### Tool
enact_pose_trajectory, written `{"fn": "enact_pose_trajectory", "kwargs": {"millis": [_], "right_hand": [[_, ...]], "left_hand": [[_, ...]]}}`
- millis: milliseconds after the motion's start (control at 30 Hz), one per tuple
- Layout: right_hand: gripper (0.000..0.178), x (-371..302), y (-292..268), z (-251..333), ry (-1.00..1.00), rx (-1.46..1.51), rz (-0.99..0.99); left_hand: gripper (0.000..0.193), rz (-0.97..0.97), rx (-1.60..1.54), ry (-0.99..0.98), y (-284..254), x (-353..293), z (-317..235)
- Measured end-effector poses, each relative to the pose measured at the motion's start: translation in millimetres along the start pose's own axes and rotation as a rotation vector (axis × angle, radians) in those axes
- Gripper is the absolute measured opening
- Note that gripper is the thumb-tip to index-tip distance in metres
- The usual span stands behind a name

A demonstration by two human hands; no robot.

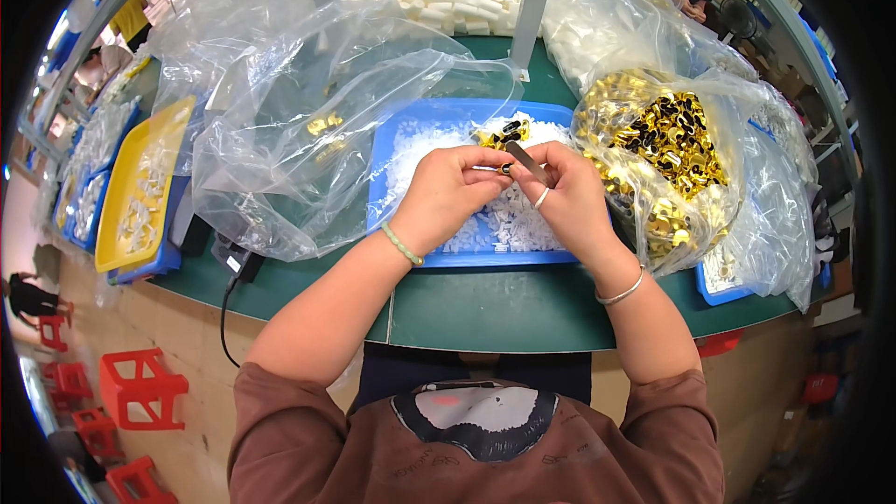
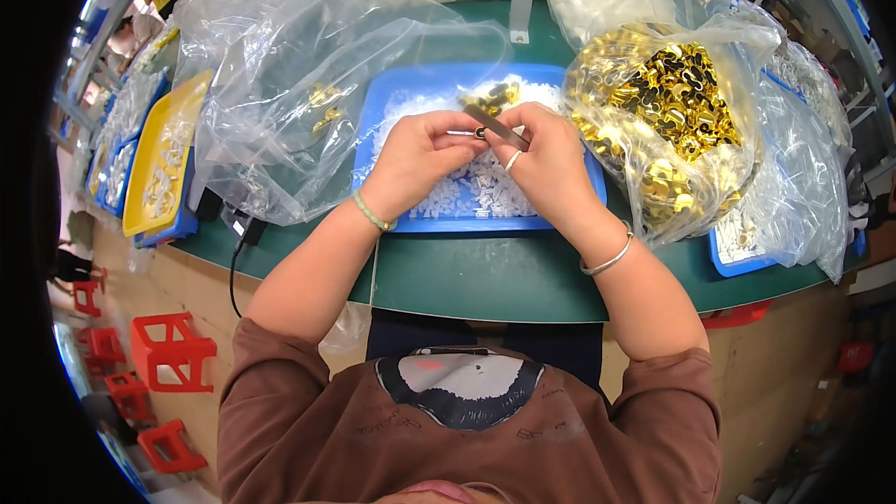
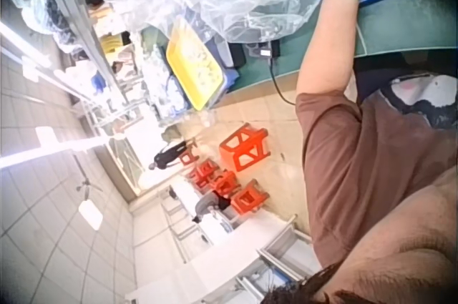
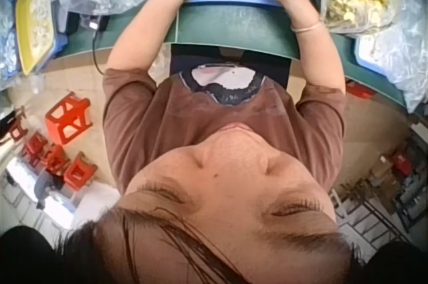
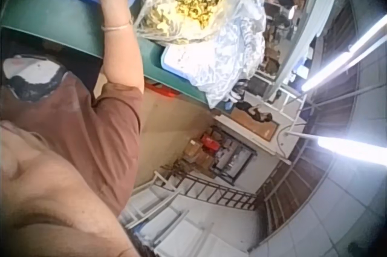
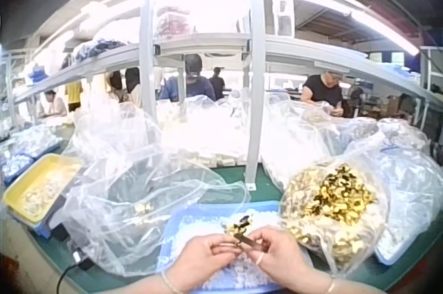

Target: The person uses tweezers to pick up small white plastic pieces and insert them into small gold-colored metal rings. The person handles the components one at a time, manipulating them over a blue tray filled with white pieces. The assembled items are placed into a plastic bag containing similar gold-colored components.

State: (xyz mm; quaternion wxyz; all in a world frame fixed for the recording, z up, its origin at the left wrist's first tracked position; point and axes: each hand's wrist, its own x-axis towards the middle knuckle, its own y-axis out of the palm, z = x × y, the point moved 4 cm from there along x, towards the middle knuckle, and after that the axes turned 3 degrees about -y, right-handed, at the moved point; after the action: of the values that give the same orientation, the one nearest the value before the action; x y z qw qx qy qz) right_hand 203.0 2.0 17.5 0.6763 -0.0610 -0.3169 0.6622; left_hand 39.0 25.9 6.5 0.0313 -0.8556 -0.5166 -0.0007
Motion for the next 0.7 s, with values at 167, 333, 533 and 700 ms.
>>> {"fn": "enact_pose_trajectory", "kwargs": {"millis": [167, 333, 533, 700], "right_hand": [[0.009, -2.1, 1.9, 1.7, -0.003, 0.043, -0.053], [0.013, -2.8, 5.8, -1.4, 0.009, 0.114, -0.087], [0.016, -2.2, 8.1, 3.4, -0.048, 0.046, -0.105], [0.018, -3.4, 8.4, 3.4, -0.07, -0.001, -0.13]], "left_hand": [[0.026, 0.015, -0.054, 0.009, 0.0, -0.6, 2.6], [0.026, -0.005, -0.044, 0.025, -1.5, 2.8, 5.2], [0.027, -0.008, -0.112, 0.027, -2.2, 2.4, 7.4], [0.026, 0.008, -0.163, 0.014, -1.7, 2.5, 7.5]]}}
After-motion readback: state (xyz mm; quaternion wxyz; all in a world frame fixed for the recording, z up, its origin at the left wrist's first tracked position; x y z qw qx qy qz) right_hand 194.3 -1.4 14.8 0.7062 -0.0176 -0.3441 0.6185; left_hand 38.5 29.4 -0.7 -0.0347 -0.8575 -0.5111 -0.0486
